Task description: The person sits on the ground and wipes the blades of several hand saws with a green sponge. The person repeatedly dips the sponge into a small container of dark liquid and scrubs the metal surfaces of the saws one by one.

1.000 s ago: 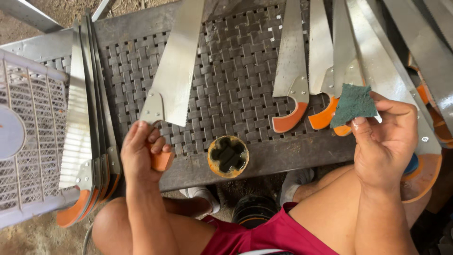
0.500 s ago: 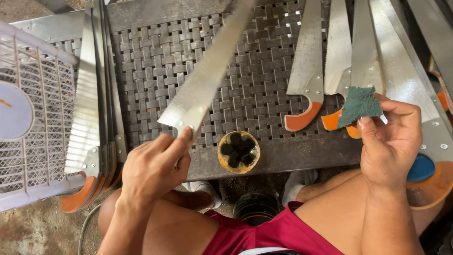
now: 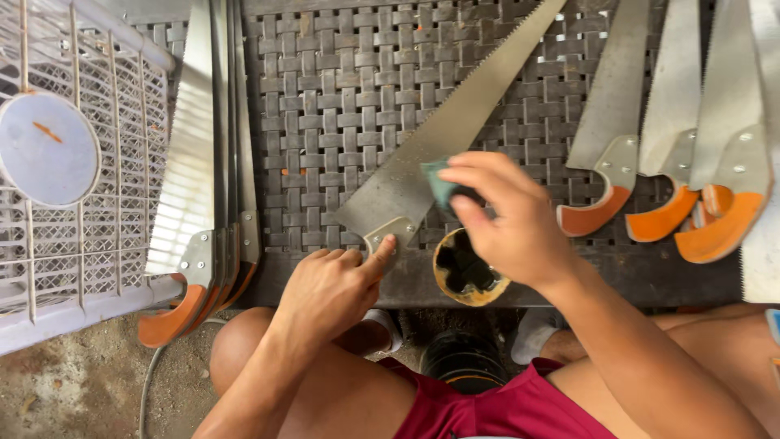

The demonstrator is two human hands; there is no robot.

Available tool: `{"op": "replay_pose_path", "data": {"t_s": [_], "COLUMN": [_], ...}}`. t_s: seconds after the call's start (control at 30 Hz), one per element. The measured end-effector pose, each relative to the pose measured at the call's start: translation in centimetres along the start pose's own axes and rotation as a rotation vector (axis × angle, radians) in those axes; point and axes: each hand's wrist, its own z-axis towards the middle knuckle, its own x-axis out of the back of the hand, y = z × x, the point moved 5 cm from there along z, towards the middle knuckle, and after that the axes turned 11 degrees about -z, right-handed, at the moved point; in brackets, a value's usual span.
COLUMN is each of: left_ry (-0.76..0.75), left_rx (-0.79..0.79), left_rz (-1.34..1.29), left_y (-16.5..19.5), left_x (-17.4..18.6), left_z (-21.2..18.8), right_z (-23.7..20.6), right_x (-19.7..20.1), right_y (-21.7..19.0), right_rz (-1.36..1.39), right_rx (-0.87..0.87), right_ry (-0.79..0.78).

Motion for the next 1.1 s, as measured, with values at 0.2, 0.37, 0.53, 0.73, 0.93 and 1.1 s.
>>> {"op": "replay_pose_path", "data": {"t_s": [0.2, 0.37, 0.53, 0.73, 0.93, 1.1], "left_ry": [-0.019, -0.096, -0.105, -0.163, -0.219, -0.244], "left_rx": [0.025, 0.054, 0.076, 0.108, 0.132, 0.158], "left_rz": [0.012, 0.008, -0.057, -0.089, -0.129, -0.165], "left_y": [-1.0, -1.5, -1.8, -2.2, -2.5, -3.3], "left_x": [-0.1, -0.9, -1.0, -1.1, -1.3, -1.9], "left_z": [-0.2, -0.3, -0.1, 0.7, 1.1, 0.8], "right_z": [3.8, 4.1, 4.3, 5.7, 7.0, 8.2], "right_x": [-7.6, -9.8, -10.0, -9.1, -7.6, -5.7], "right_y": [-4.4, -5.2, -3.3, 1.5, 7.6, 12.7], "right_rz": [0.012, -0.043, -0.116, -0.249, -0.401, -0.499], "right_rx": [0.182, 0.274, 0.321, 0.319, 0.298, 0.240], "right_ry": [-0.179, -0.256, -0.307, -0.252, -0.162, -0.084]}}
